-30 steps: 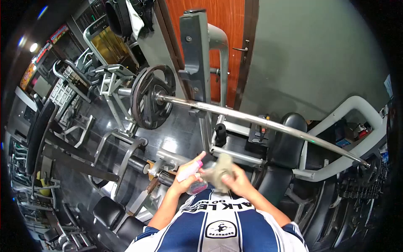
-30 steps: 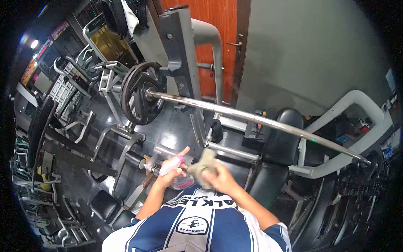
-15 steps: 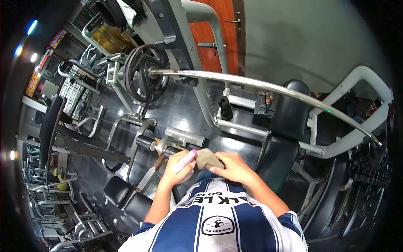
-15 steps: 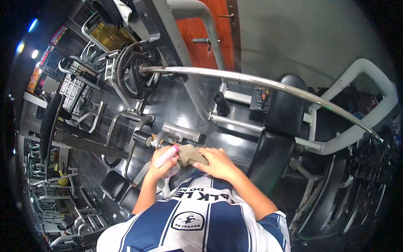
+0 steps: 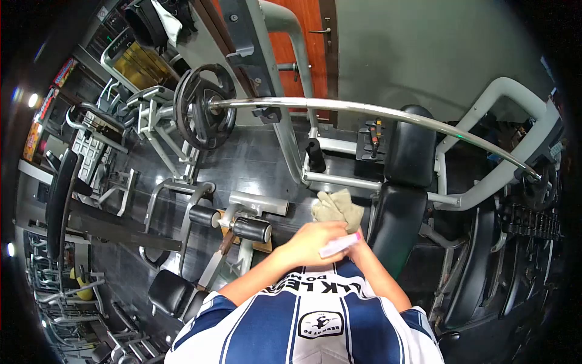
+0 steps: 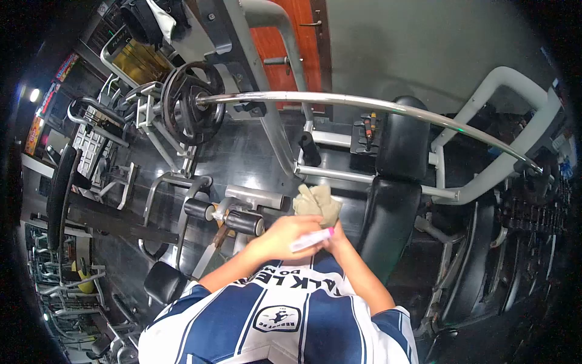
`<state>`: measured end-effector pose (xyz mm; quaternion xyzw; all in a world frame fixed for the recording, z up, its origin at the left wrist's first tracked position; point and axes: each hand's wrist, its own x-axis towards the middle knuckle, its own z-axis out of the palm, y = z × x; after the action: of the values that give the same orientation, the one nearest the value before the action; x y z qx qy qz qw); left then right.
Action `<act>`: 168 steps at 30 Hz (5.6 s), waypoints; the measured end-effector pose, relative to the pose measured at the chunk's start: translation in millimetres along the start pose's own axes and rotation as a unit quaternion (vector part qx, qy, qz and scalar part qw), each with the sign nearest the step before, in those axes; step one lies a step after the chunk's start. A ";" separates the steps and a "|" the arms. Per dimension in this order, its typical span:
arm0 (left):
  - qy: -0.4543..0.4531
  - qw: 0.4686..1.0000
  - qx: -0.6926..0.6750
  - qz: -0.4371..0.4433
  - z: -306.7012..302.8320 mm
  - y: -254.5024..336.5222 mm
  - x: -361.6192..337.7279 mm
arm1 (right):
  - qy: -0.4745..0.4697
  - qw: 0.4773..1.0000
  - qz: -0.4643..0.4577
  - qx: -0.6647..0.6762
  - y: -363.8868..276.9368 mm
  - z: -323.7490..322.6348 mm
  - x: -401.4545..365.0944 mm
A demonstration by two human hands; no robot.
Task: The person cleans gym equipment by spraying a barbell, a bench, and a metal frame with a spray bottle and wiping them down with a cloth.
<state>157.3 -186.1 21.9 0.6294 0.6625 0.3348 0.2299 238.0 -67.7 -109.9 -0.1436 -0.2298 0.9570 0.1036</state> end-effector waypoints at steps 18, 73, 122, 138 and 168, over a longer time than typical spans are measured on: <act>0.320 0.897 -0.107 -0.287 40.1 -288.9 -44.0 | 0.154 0.905 0.396 0.020 146.0 -136.3 15.3; 0.220 0.878 -0.267 -0.330 148.6 -313.2 -139.1 | 0.280 0.802 -0.201 -0.488 175.8 -177.2 393.5; 0.232 0.867 -0.256 -0.358 192.2 -372.1 -123.9 | 0.205 0.752 -0.475 -0.408 162.3 -157.6 403.9; 0.141 0.930 -0.191 -0.279 203.4 -373.7 -139.3 | 0.231 0.735 -0.054 -0.635 153.4 -296.2 407.5; 0.276 0.784 -0.364 -0.420 145.3 -294.4 -170.2 | 0.066 0.917 0.251 -0.302 207.5 -173.5 69.4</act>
<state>79.9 -326.9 -311.2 0.0388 0.7255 0.5807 0.3675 201.5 -159.3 -371.1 -0.2839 -0.4569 0.8249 -0.1735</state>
